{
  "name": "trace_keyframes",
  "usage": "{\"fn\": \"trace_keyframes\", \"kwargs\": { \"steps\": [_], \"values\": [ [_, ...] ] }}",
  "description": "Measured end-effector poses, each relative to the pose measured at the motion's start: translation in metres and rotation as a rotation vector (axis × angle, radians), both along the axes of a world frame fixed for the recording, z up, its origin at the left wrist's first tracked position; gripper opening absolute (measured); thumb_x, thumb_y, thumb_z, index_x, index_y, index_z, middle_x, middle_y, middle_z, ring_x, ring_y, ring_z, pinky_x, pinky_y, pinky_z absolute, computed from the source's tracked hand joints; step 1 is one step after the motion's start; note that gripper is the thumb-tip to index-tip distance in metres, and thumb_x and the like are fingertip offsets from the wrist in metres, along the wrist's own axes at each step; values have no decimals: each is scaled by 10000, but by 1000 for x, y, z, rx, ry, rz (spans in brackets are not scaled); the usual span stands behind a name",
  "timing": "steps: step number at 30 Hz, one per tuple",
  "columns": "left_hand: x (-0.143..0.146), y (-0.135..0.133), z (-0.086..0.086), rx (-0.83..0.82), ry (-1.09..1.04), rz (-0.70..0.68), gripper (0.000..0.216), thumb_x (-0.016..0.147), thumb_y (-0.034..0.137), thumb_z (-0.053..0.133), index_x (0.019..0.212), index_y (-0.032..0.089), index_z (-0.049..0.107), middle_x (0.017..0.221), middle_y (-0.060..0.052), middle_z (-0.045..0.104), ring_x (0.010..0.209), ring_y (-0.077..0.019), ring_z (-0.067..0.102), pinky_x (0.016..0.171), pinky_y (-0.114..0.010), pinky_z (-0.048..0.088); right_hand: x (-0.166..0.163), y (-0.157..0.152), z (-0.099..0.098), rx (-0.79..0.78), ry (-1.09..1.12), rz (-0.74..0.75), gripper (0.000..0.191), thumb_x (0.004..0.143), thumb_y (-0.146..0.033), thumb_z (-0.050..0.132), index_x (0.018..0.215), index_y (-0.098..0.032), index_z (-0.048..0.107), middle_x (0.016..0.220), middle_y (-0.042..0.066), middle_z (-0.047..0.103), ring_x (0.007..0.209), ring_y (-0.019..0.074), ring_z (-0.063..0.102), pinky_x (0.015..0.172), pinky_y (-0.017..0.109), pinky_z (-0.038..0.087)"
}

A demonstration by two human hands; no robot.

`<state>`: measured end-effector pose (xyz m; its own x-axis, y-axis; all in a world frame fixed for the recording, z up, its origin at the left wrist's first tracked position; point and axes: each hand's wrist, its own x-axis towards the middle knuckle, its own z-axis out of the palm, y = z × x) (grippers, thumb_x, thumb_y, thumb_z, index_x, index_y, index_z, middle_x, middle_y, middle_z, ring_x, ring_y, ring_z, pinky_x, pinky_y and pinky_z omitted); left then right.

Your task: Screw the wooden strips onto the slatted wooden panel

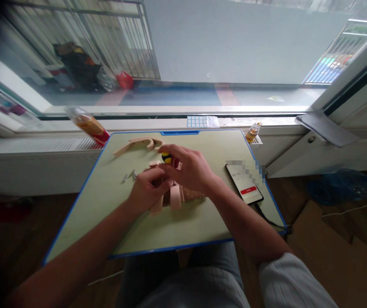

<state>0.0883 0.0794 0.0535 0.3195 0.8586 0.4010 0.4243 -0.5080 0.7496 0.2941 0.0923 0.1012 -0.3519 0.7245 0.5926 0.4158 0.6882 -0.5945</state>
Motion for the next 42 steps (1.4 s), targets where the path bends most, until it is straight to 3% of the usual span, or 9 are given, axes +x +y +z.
{"fn": "trace_keyframes", "kwargs": {
  "steps": [6,11,16,22,28,32,36,38,42],
  "values": [
    [-2,2,-2,-42,-89,-28,178,948,278,701,995,149,815,795,-21,717,669,-147,558,625,-275,436,1,-3,-6,6,38,-12,260,972,-315,769,1213,-236,711,1052,30,769,795,143,670,766,300,568],
    [0,6,3,-179,-132,-113,247,915,393,825,906,147,805,633,42,570,571,-110,440,522,-248,347,0,-4,-5,-41,66,-77,226,959,-353,783,1101,-244,646,905,-17,693,740,129,623,702,286,530],
    [2,10,4,-207,-161,-137,211,943,377,824,938,167,849,752,-5,721,665,-126,575,607,-247,440,2,-6,-11,-130,205,-78,295,908,-349,855,1043,-251,611,853,-48,653,708,117,606,661,277,511],
    [2,9,0,-229,-179,-125,213,964,363,809,1040,171,862,823,-27,777,691,-143,624,636,-262,478,9,-10,-12,-276,308,151,447,1008,-366,768,1423,-259,641,1231,76,765,997,196,748,873,373,606],
    [0,7,2,-205,-154,-171,219,994,377,777,1043,180,860,851,-36,785,731,-155,637,685,-276,504,4,-11,-18,-224,380,86,316,989,-364,792,1265,-250,691,1163,50,753,991,182,737,881,352,618],
    [0,6,-5,-231,-208,-105,315,902,436,878,1089,186,845,732,5,707,608,-126,547,553,-254,432,-5,-8,-28,-150,401,-9,319,937,-326,841,1175,-269,637,1035,-7,709,924,158,695,855,333,579],
    [0,7,-10,-268,-270,-81,378,900,499,878,1112,188,853,861,-39,782,717,-174,665,632,-285,536,-9,-7,-30,-169,409,-44,362,892,-334,889,1106,-272,603,953,-40,676,842,142,651,831,327,553],
    [0,8,-9,-285,-274,-102,372,941,513,837,1131,194,864,902,-51,807,774,-198,706,693,-310,573,-6,-7,-25,-207,399,-14,379,894,-365,891,1146,-269,625,990,-17,713,878,161,683,847,341,570],
    [1,8,-3,-300,-232,-134,371,976,514,803,1174,209,872,1024,-71,842,899,-229,746,821,-346,593,6,-8,-13,-300,395,152,436,1012,-375,766,1425,-286,658,1277,76,792,1197,240,752,1039,436,585]
  ]
}}
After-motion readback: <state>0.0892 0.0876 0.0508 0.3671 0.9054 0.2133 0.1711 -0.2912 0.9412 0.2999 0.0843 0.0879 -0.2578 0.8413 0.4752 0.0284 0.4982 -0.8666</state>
